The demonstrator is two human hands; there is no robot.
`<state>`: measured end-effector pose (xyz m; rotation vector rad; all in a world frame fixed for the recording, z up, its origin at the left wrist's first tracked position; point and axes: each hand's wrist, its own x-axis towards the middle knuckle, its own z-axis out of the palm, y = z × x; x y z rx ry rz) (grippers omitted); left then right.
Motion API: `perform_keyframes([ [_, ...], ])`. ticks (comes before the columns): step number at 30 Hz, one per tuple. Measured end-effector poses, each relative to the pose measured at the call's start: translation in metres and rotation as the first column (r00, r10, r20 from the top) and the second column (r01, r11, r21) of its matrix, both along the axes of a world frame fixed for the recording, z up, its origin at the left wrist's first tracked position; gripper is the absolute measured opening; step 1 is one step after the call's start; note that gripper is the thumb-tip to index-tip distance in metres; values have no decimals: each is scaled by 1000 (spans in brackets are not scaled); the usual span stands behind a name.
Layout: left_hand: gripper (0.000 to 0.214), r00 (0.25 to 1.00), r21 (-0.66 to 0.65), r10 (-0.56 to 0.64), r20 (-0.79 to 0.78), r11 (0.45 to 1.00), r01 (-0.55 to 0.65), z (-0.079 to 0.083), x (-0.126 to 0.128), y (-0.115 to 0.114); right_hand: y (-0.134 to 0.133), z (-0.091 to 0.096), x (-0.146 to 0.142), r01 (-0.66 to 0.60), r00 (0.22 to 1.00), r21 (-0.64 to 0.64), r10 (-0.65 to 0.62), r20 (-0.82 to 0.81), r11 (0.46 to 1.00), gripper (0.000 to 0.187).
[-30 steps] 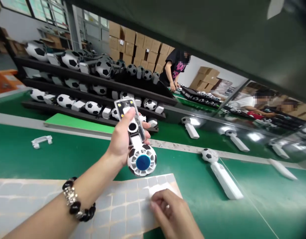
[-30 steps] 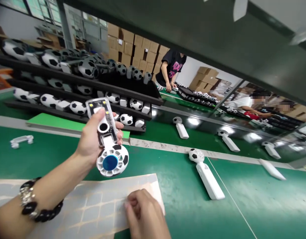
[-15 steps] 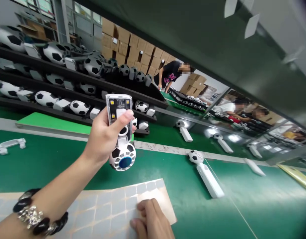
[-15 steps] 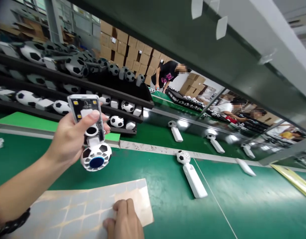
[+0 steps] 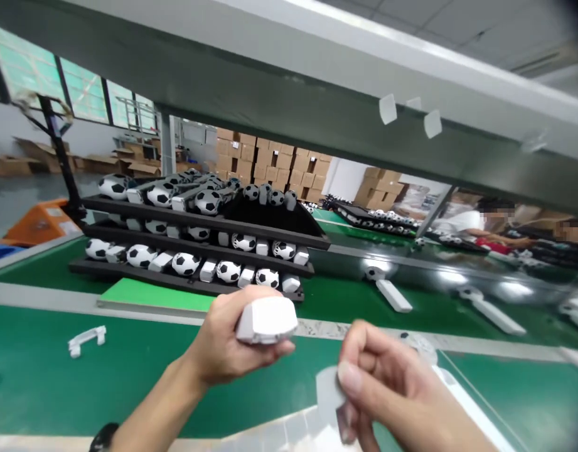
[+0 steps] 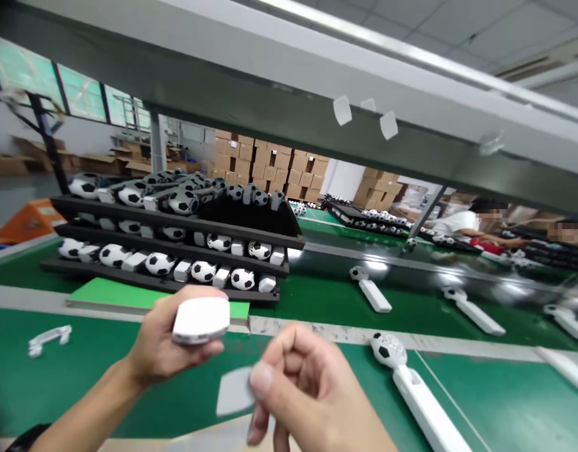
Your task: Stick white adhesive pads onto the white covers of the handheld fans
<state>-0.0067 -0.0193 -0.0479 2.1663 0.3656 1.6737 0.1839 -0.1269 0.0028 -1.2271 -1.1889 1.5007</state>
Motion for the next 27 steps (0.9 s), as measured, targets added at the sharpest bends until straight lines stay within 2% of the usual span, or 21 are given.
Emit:
perform_keyframes([
  [1, 31, 999, 87, 15, -46, 996, -11, 4, -1, -1, 4, 10, -6, 8, 997, 9, -7, -81, 1000, 57],
  [3, 28, 992, 241, 64, -110, 970, -36, 12, -1, -2, 10, 21, -16, 41, 990, 28, -37, -139, 999, 48],
  [6, 26, 983, 366, 103, -154, 930, -40, 17, 2, -3, 16, 18, -22, 29, 984, 24, -24, -178, 999, 38],
  [9, 26, 979, 393, 100, -180, 919, -22, 17, 4, -2, 18, 7, -18, -14, 977, 63, 27, -212, 998, 33],
  [12, 26, 974, 397, 114, -193, 917, -29, 16, 5, -3, 18, 2, -13, -23, 975, 47, 33, -221, 999, 33],
  [27, 24, 969, 393, 133, -207, 919, -42, 19, 6, -6, 14, 4, -12, -32, 970, 37, 40, -239, 999, 30],
])
